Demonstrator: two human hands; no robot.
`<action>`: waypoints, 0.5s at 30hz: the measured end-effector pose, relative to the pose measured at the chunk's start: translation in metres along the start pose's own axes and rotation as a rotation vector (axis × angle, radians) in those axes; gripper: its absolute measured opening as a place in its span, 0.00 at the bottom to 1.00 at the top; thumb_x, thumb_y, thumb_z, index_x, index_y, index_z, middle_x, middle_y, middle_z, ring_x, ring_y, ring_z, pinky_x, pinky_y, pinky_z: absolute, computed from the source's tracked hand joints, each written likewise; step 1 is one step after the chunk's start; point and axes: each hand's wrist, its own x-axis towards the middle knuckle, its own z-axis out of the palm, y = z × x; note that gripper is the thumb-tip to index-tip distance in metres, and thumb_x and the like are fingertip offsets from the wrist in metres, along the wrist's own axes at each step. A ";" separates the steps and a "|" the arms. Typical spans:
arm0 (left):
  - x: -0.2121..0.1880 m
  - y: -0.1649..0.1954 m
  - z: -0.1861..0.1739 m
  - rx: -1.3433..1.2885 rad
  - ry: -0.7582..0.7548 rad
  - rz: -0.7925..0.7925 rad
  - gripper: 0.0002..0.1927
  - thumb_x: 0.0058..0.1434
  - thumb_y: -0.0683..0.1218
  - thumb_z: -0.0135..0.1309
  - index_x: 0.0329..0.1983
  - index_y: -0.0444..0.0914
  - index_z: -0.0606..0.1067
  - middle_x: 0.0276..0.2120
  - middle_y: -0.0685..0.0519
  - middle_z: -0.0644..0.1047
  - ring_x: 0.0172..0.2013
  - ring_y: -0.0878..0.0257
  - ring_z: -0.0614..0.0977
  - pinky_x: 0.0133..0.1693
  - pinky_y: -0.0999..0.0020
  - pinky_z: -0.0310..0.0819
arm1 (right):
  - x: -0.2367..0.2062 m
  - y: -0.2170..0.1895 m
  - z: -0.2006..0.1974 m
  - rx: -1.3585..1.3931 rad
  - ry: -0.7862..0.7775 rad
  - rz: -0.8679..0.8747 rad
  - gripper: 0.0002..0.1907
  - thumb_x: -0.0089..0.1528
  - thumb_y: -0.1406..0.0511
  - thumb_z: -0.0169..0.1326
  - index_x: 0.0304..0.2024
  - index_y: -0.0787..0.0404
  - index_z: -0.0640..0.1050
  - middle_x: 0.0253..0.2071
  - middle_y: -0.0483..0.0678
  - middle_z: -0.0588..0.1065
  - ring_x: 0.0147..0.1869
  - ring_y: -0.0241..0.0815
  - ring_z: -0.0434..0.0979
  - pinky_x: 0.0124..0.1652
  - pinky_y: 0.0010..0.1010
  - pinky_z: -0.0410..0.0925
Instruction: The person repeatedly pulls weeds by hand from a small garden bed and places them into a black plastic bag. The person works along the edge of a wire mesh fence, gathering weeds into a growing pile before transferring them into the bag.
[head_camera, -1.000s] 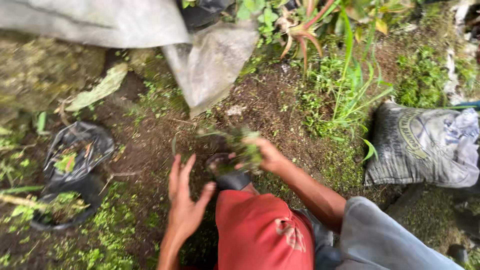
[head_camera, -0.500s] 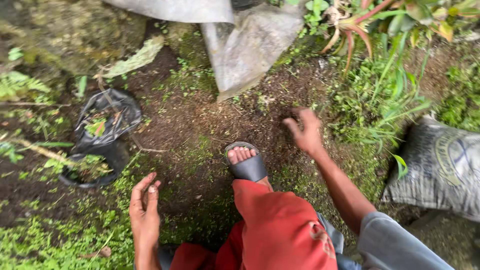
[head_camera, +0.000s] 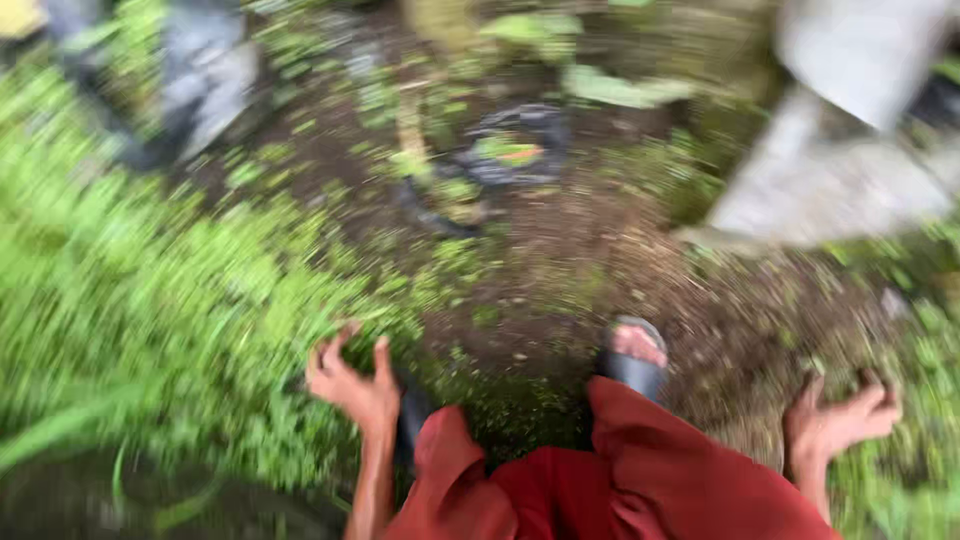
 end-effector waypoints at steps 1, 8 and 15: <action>0.007 -0.007 0.001 0.014 0.123 0.074 0.46 0.59 0.60 0.66 0.69 0.27 0.63 0.69 0.27 0.58 0.68 0.34 0.57 0.66 0.39 0.45 | 0.009 -0.022 -0.002 0.158 -0.069 -0.076 0.27 0.70 0.58 0.60 0.65 0.67 0.67 0.74 0.66 0.58 0.75 0.63 0.57 0.66 0.55 0.62; 0.094 -0.040 0.022 0.036 0.120 0.284 0.19 0.64 0.46 0.60 0.56 0.36 0.75 0.56 0.43 0.74 0.56 0.43 0.73 0.57 0.48 0.65 | 0.104 -0.268 -0.053 0.766 -0.487 -0.642 0.31 0.68 0.69 0.59 0.70 0.69 0.64 0.56 0.59 0.76 0.55 0.49 0.78 0.58 0.37 0.70; 0.084 -0.056 0.009 -0.446 0.133 0.063 0.06 0.70 0.39 0.51 0.43 0.36 0.79 0.34 0.48 0.79 0.36 0.53 0.79 0.42 0.59 0.72 | 0.105 -0.463 -0.156 0.562 -0.665 -1.348 0.31 0.60 0.61 0.59 0.64 0.64 0.69 0.53 0.62 0.75 0.56 0.61 0.76 0.54 0.46 0.69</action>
